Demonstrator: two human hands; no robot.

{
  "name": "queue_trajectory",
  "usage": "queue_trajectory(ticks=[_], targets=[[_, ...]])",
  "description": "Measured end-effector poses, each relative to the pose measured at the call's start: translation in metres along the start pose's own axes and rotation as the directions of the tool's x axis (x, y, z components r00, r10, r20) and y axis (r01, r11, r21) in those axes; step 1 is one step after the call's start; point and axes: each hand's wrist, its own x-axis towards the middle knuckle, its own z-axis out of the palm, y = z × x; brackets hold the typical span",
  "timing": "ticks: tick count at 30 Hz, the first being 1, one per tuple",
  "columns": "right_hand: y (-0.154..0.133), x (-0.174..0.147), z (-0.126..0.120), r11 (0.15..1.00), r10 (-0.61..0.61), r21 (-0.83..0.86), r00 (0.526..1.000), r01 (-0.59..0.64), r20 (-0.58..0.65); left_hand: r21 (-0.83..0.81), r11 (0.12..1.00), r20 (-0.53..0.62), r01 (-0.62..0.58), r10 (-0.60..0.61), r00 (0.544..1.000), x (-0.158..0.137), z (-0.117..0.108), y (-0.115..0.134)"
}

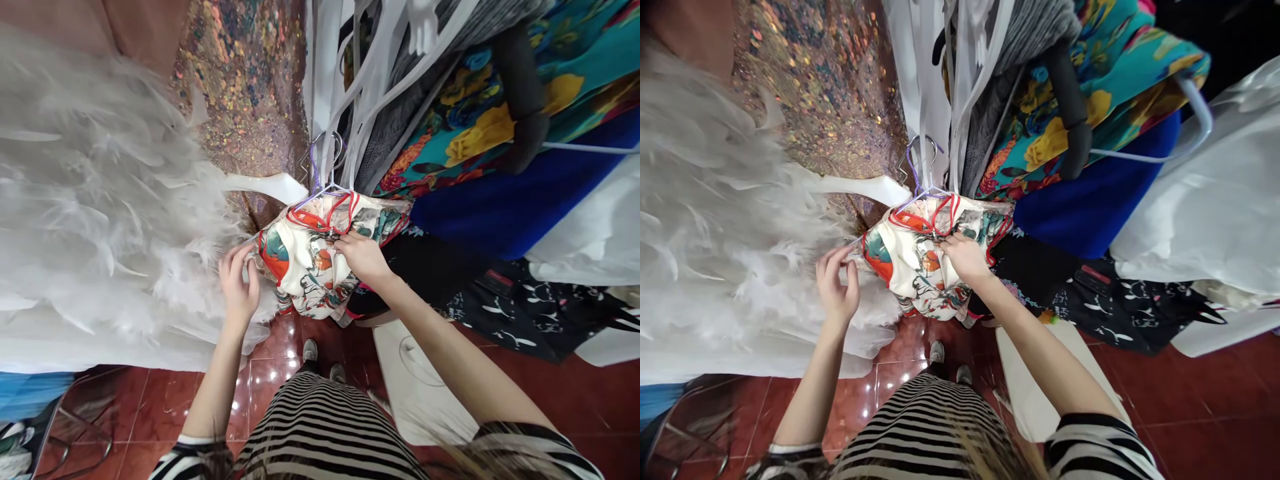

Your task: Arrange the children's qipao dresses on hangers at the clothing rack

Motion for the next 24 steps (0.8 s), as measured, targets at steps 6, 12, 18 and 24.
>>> queue_trajectory(ticks=[6,12,18,24], targets=[[-0.003,-0.001,-0.001,0.999,0.042,0.016,0.998,-0.043,0.053,0.023,0.998,0.242,-0.066,0.058,0.968,0.041,0.013,-0.004],[-0.002,-0.003,0.001,0.999,0.03,0.03,0.999,-0.031,0.039,0.032,0.999,0.277,-0.019,0.009,0.961,0.05,0.02,-0.007],[0.0,-0.006,0.001,0.998,0.019,0.054,0.999,-0.021,0.035,0.051,0.999,0.296,-0.008,-0.008,0.955,0.056,0.021,-0.004],[0.002,-0.008,-0.001,0.997,0.032,0.062,0.997,-0.036,0.067,0.066,0.997,0.3,0.044,-0.062,0.952,0.058,0.02,-0.003]])
